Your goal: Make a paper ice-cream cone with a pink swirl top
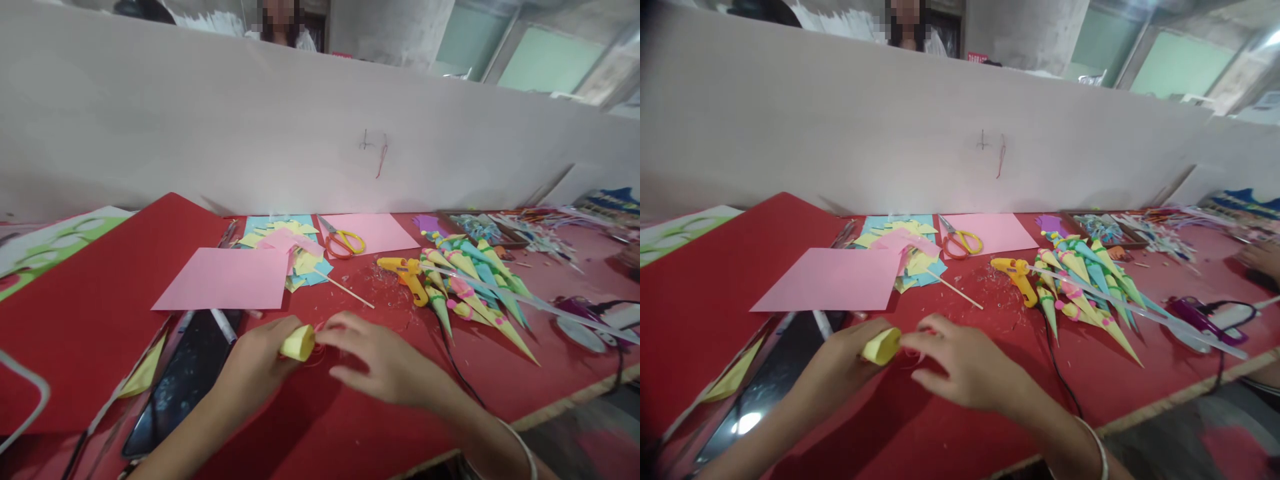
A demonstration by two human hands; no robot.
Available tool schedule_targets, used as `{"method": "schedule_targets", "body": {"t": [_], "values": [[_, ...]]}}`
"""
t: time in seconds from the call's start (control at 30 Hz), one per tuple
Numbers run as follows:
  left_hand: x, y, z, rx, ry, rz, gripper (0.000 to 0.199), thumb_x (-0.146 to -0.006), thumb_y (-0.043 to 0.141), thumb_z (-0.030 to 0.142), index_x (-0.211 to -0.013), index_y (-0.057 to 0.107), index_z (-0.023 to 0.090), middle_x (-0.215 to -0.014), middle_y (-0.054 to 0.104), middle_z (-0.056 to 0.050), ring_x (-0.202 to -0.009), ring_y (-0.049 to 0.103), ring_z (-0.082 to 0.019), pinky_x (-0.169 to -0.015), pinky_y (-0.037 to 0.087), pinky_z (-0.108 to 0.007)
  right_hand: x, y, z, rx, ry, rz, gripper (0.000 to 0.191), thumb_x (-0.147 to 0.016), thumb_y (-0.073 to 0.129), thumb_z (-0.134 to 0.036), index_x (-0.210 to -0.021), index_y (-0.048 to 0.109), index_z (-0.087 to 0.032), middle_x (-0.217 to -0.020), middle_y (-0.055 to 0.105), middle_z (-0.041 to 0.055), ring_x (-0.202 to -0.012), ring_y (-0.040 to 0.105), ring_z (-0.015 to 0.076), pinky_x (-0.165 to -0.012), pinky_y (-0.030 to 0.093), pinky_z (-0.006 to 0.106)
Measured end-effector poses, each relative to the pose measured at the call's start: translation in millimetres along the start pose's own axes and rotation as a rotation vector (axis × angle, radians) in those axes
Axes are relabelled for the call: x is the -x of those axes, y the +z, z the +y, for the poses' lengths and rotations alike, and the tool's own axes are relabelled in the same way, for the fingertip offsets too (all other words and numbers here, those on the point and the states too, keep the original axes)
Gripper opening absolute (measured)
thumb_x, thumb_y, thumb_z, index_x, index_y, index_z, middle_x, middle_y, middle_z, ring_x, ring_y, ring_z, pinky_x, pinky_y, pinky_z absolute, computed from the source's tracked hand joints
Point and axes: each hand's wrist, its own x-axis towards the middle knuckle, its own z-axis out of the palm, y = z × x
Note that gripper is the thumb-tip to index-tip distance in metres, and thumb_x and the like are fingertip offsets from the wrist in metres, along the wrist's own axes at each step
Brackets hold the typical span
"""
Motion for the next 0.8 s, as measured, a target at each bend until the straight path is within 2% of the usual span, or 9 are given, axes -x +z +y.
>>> {"method": "schedule_targets", "body": {"t": [0.1,0.2,0.27,0.33,0.37,0.43,0.53,0.7,0.8], "values": [[0.3,-6.1,-5.9,0.099,-0.102,0.05,0.017,-0.075,0.043,0.024,-0.059,0.043,0.019,-0.054,0.048,0.005,-0.05,0.044,-0.01,-0.047,0.032,-0.019,19.7,-19.5,23.1,-0.003,0.132,0.159,0.024,-0.083,0.046,-0.026,-0.105,0.055,-0.024,-0.104,0.056,0.0042,-0.09,0.055,0.0163,-0.079,0.044,0.029],[0.0,-12.6,-10.7,0.141,-0.164,0.091,0.015,-0.075,0.041,0.024,-0.061,0.042,0.02,-0.053,0.045,0.006,-0.049,0.042,-0.01,-0.047,0.033,-0.019,39.4,-30.7,60.4,0.115,0.42,0.205,0.018,-0.081,0.049,-0.032,-0.091,0.059,-0.022,-0.086,0.061,0.0032,-0.071,0.057,0.0163,-0.065,0.044,0.029],[-0.7,-15.4,-14.2,0.159,-0.183,0.094,0.009,-0.074,0.042,0.023,-0.066,0.043,0.02,-0.055,0.047,0.007,-0.05,0.043,-0.01,-0.046,0.034,-0.018,47.8,-33.4,88.4,0.23,0.69,0.392,0.028,-0.078,0.05,-0.04,-0.097,0.056,-0.02,-0.079,0.061,0.0032,-0.063,0.057,0.0173,-0.058,0.043,0.03],[-1.7,-15.9,-18.1,0.163,-0.181,0.1,0.003,-0.073,0.042,0.021,-0.07,0.044,0.021,-0.058,0.05,0.006,-0.051,0.045,-0.01,-0.047,0.035,-0.018,49.8,-33.2,113.3,0.362,0.821,0.568,0.04,-0.075,0.051,-0.044,-0.104,0.051,-0.016,-0.083,0.06,0.0064,-0.066,0.057,0.0199,-0.058,0.043,0.031],[-2.1,-15.3,-20.0,0.158,-0.173,0.105,0.003,-0.072,0.042,0.02,-0.072,0.044,0.021,-0.059,0.051,0.006,-0.051,0.046,-0.01,-0.048,0.035,-0.018,48.2,-32.1,123.2,0.4,0.811,0.563,0.042,-0.074,0.052,-0.042,-0.105,0.05,-0.014,-0.084,0.06,0.0078,-0.069,0.057,0.0214,-0.059,0.043,0.031],[-2.7,-12.8,-23.4,0.136,-0.152,0.124,0.006,-0.071,0.041,0.018,-0.074,0.044,0.021,-0.06,0.052,0.006,-0.051,0.047,-0.01,-0.049,0.036,-0.018,41.2,-28.5,136.5,0.477,0.726,0.511,0.032,-0.076,0.05,-0.036,-0.098,0.052,-0.013,-0.088,0.061,0.0108,-0.079,0.058,0.0241,-0.069,0.043,0.034],[-2.4,-7.7,-25.9,0.11,-0.127,0.152,0.009,-0.071,0.04,0.017,-0.077,0.045,0.021,-0.061,0.055,0.006,-0.05,0.048,-0.01,-0.049,0.037,-0.018,28.6,-22.1,141.3,0.518,0.721,0.542,0.023,-0.078,0.044,-0.027,-0.091,0.054,-0.011,-0.088,0.061,0.0164,-0.087,0.056,0.0295,-0.077,0.04,0.04],[-0.4,-3.1,-26.1,0.093,-0.125,0.2,0.009,-0.072,0.039,0.019,-0.072,0.048,0.02,-0.06,0.056,0.006,-0.05,0.049,-0.01,-0.049,0.038,-0.017,23.8,-23.0,127.8,0.501,0.682,0.626,0.03,-0.083,0.032,-0.027,-0.102,0.048,-0.009,-0.096,0.059,0.0188,-0.092,0.055,0.0294,-0.077,0.041,0.039],[0.5,-1.6,-28.7,0.111,-0.138,0.186,0.014,-0.073,0.04,0.02,-0.072,0.054,0.019,-0.057,0.056,0.005,-0.05,0.05,-0.01,-0.05,0.039,-0.018,23.9,-30.0,112.6,0.42,0.583,0.783,0.035,-0.084,0.033,-0.032,-0.111,0.043,-0.013,-0.101,0.057,0.0165,-0.093,0.055,0.0289,-0.076,0.042,0.04]]}}
